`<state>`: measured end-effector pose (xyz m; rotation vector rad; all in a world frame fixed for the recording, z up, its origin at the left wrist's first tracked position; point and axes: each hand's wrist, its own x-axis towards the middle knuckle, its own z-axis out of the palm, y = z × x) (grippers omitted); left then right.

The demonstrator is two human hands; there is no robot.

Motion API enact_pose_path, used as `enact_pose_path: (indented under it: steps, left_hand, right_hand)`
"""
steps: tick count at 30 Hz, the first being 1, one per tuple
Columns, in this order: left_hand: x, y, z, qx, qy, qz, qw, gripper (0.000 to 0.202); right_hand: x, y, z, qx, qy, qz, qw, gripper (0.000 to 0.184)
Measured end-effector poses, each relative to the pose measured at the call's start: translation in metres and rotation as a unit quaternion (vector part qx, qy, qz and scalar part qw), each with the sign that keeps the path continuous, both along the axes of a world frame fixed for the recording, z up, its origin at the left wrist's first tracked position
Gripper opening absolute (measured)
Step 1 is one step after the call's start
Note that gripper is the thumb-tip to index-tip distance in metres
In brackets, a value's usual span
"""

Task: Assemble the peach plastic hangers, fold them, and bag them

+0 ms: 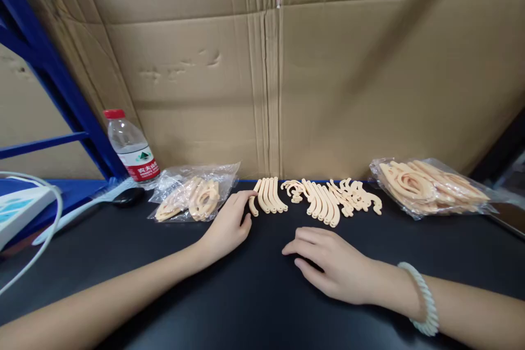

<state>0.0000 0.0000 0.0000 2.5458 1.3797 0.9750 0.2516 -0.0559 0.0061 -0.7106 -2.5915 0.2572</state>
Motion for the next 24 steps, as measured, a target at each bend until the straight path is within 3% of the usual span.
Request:
enact_pose_path:
  steps: [24]
  left_hand:
    - [0.0032,-0.0045,0.0012,0.045,0.057,-0.019,0.997,0.027]
  right_hand:
    - [-0.0008,-0.0027,0.0002,0.027,-0.006,-0.010,1.000,0.026]
